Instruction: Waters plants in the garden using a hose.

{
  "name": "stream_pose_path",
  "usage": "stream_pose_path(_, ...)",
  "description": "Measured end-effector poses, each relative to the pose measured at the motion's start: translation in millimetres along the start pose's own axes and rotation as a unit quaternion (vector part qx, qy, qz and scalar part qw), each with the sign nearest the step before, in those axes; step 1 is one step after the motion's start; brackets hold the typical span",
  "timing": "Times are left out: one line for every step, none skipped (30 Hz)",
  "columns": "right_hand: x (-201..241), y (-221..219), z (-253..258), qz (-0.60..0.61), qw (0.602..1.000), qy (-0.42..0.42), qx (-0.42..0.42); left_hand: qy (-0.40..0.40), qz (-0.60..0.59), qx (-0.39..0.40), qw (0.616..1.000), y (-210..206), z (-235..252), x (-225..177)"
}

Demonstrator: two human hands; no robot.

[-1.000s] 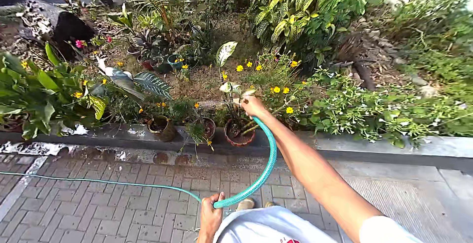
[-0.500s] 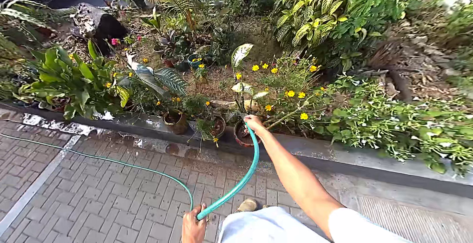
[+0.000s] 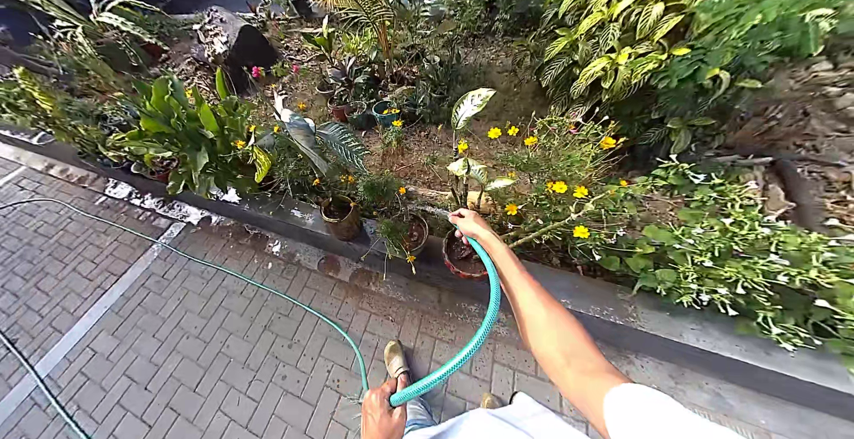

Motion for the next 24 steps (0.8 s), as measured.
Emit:
stream_pose_path(6.4,-3.5,5.6,-0.005,1.0,-0.005,0.003,-0.001,-0.006,0.005,1.0,2.7,7.2,7.4)
stream_pose_path(13.1,-6.8,11.7,-0.009,1.0,-0.009,0.005,-0.003,-0.013,0.01,1.0,6.5,15.6,15.4)
stream_pose_path(20.6,-10.1,17.6,-0.012,1.0,-0.013,0.004,-0.005,-0.02,0.018,1.0,12.2,24.7,23.8)
stream_pose_path(30.5,-13.4,23.3,-0.017,1.0,-0.019,0.003,-0.009,-0.025,0.029,0.999,19.1,35.2,32.4)
stream_pose_path(42.4,-16.5,28.5,-0.024,0.999,-0.024,0.003,-0.012,-0.031,0.04,0.999,27.0,46.1,40.9)
stream_pose_path(55.0,-19.7,32.8,-0.031,0.999,-0.029,0.004,-0.018,-0.038,0.051,0.998,36.3,56.0,47.4)
stream_pose_path(68.0,-22.0,35.7,-0.041,0.999,-0.032,0.001,-0.027,-0.046,0.059,0.997,46.3,65.2,51.6)
stream_pose_path(81.3,-23.4,37.4,-0.048,0.998,-0.033,-0.004,-0.039,-0.052,0.066,0.996,56.5,73.5,54.7)
stream_pose_path(95.4,-24.0,37.8,-0.052,0.998,-0.03,-0.011,-0.05,-0.055,0.071,0.995,67.2,81.6,56.8)
stream_pose_path(110.0,-22.7,36.8,-0.054,0.998,-0.023,-0.023,-0.059,-0.058,0.077,0.994,78.1,90.3,58.9)
stream_pose_path(124.4,-19.2,34.8,-0.053,0.998,-0.006,-0.044,-0.066,-0.059,0.082,0.993,88.8,99.0,61.2)
stream_pose_path(137.6,-14.8,31.3,-0.046,0.996,0.016,-0.069,-0.07,-0.06,0.087,0.992,99.2,107.3,63.5)
stream_pose_path(148.8,-9.4,27.9,-0.036,0.993,0.042,-0.101,-0.072,-0.059,0.092,0.991,109.0,115.4,67.0)
stream_pose_path(158.8,-4.6,24.0,-0.028,0.989,0.061,-0.131,-0.074,-0.059,0.097,0.991,117.8,123.9,72.3)
stream_pose_path(168.3,-1.1,20.2,-0.018,0.985,0.074,-0.152,-0.075,-0.06,0.102,0.99,126.2,132.4,78.1)
stream_pose_path(175.8,1.4,17.1,-0.011,0.982,0.079,-0.17,-0.075,-0.062,0.106,0.99,134.0,140.1,84.0)
stream_pose_path(181.5,2.7,15.7,-0.006,0.98,0.078,-0.181,-0.076,-0.063,0.108,0.989,141.1,146.7,89.3)
stream_pose_path(186.7,2.9,15.8,-0.005,0.98,0.076,-0.185,-0.079,-0.064,0.107,0.989,148.2,152.0,93.2)
stream_pose_path(192.1,2.3,16.9,-0.007,0.98,0.074,-0.186,-0.086,-0.063,0.106,0.989,154.9,156.4,95.6)
stream_pose_path(198.8,0.8,16.2,-0.011,0.98,0.072,-0.187,-0.094,-0.063,0.105,0.988,160.7,160.4,96.6)
stream_pose_path(206.6,-1.9,14.1,-0.015,0.98,0.072,-0.186,-0.105,-0.063,0.102,0.987,165.5,163.8,96.5)
stream_pose_path(213.9,-4.3,12.7,-0.016,0.979,0.077,-0.186,-0.114,-0.065,0.1,0.986,169.4,166.9,95.8)
stream_pose_path(219.6,-5.7,13.4,-0.015,0.978,0.086,-0.189,-0.121,-0.066,0.095,0.986,172.6,169.7,95.2)
stream_pose_path(223.6,-6.6,16.2,-0.013,0.977,0.094,-0.19,-0.124,-0.067,0.09,0.986,175.4,172.6,95.2)
Point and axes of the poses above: each hand's wrist, its own z-axis towards the middle knuckle, its own y-axis out of the back of the hand, x = y × z, the point moved 8 cm from there along z, towards the middle knuckle, and after that the axes turned 15 degrees about x, right-handed, at the moved point
